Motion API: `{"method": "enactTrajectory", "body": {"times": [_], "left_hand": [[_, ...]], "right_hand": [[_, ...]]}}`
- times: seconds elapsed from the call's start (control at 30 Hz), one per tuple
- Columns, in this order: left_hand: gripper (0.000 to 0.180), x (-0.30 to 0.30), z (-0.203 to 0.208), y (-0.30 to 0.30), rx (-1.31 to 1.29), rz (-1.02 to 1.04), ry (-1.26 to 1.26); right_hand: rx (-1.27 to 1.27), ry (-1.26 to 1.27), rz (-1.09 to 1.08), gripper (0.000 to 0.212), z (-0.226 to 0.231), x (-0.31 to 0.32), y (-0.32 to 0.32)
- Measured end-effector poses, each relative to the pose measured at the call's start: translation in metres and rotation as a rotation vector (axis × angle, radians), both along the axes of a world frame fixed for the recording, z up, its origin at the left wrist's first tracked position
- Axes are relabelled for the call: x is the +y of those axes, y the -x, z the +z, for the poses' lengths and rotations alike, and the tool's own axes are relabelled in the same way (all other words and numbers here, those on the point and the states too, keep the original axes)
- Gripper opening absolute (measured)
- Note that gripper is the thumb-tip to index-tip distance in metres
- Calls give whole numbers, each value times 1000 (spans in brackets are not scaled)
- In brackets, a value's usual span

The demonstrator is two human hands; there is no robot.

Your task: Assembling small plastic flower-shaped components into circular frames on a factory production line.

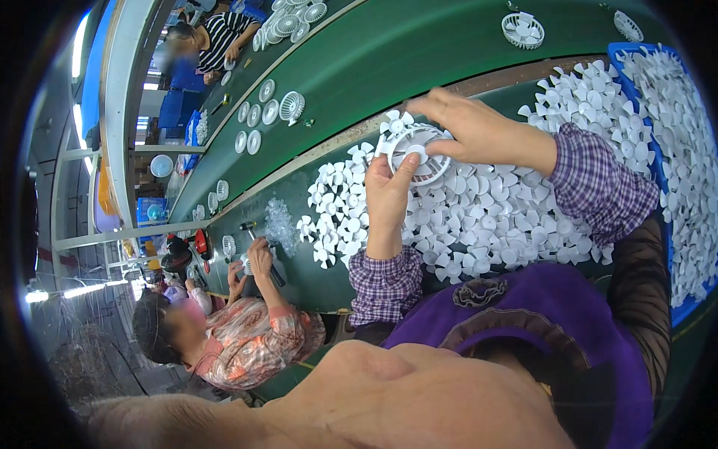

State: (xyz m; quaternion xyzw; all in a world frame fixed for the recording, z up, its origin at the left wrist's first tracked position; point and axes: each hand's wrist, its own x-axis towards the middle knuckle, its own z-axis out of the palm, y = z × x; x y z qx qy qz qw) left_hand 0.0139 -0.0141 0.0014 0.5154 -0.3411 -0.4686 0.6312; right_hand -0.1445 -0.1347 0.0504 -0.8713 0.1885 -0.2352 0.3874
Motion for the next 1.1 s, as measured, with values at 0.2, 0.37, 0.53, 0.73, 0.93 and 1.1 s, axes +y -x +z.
{"method": "enactTrajectory", "body": {"times": [0.2, 0.37, 0.53, 0.73, 0.93, 1.1], "left_hand": [[31, -2, -12, 0, -59, -25, -61], [30, -6, -3, -2, -72, 113, -45], [34, -12, -2, 12, -134, 106, 90], [34, -8, 1, 10, -39, 128, 103], [32, -18, -1, 11, -224, 136, -39], [26, 0, -15, -9, -313, 204, 39]], "right_hand": [[109, -190, 119, 42, -25, -10, -5], [-131, 312, -91, 36, -17, 4, -6], [-114, 513, -82, 30, -23, 16, -21], [-208, 508, -105, 29, -33, 15, -23], [-204, 518, -59, 24, -33, 12, -19], [-256, 323, 23, 30, -28, 17, -15]]}}
